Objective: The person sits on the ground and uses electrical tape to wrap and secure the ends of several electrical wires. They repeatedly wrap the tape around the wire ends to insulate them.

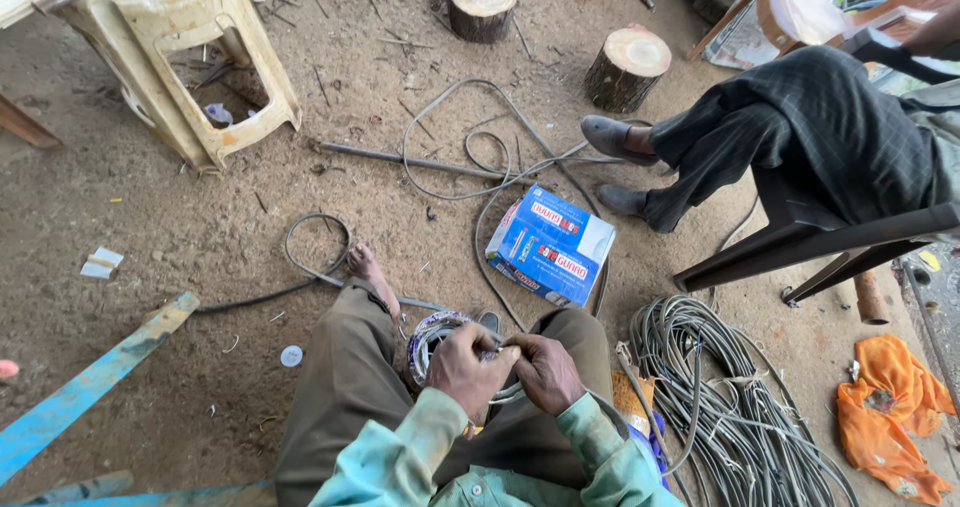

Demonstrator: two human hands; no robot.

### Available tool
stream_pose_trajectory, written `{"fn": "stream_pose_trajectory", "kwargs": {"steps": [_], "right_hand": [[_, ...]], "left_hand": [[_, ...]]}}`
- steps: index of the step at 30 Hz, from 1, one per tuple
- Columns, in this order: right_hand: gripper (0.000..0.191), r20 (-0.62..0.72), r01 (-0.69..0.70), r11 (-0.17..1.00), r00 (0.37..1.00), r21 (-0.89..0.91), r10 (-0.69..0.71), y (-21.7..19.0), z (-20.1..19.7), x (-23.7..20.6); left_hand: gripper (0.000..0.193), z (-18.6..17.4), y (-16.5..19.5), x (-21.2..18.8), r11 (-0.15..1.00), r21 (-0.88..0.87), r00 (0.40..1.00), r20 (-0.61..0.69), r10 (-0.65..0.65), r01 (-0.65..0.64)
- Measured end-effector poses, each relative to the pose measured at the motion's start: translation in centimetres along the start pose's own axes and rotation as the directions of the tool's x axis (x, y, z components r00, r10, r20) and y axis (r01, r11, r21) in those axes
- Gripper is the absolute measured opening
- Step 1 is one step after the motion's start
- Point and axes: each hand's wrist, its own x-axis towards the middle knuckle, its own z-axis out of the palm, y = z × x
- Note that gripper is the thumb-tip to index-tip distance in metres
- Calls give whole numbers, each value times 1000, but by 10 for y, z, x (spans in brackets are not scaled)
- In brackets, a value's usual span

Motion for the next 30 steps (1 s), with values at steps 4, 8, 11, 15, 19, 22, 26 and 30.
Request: {"fn": "stream_pose_trajectory", "kwargs": {"steps": [4, 8, 11, 15, 19, 22, 26, 30], "right_hand": [[26, 62, -71, 997, 996, -11, 71, 6, -2, -3], [26, 76, -97, 991, 993, 93, 90, 5, -3, -3], [22, 34, -33, 980, 999, 198, 27, -2, -4, -3], [23, -41, -21, 1000, 999, -9, 20, -14, -3, -6], [18, -180, 108, 987, 975, -121, -129, -19, 2, -12], [14, -273, 88, 977, 952, -196, -141, -22, 8, -17], [18, -277, 74, 987, 954, -146, -113, -24, 10, -18], [16, -198, 114, 976, 968, -187, -151, -18, 7, -13]], "left_hand": [[36, 9, -15, -28, 995, 81, 989, 127, -74, 64], [32, 12, -40, -9, 927, -317, 909, 413, -54, 199], [32, 8, -46, 10, 851, -506, 929, 363, 64, 139], [43, 6, -40, 22, 902, -25, 901, -47, 430, -432], [35, 16, -47, 35, 990, 137, 987, 162, 14, -37], [37, 27, -67, 51, 959, 90, 896, 341, -285, 270], [37, 33, -87, 65, 949, 168, 867, 389, -312, 266], [37, 35, -79, 36, 965, 250, 994, 52, -92, 76]]}}
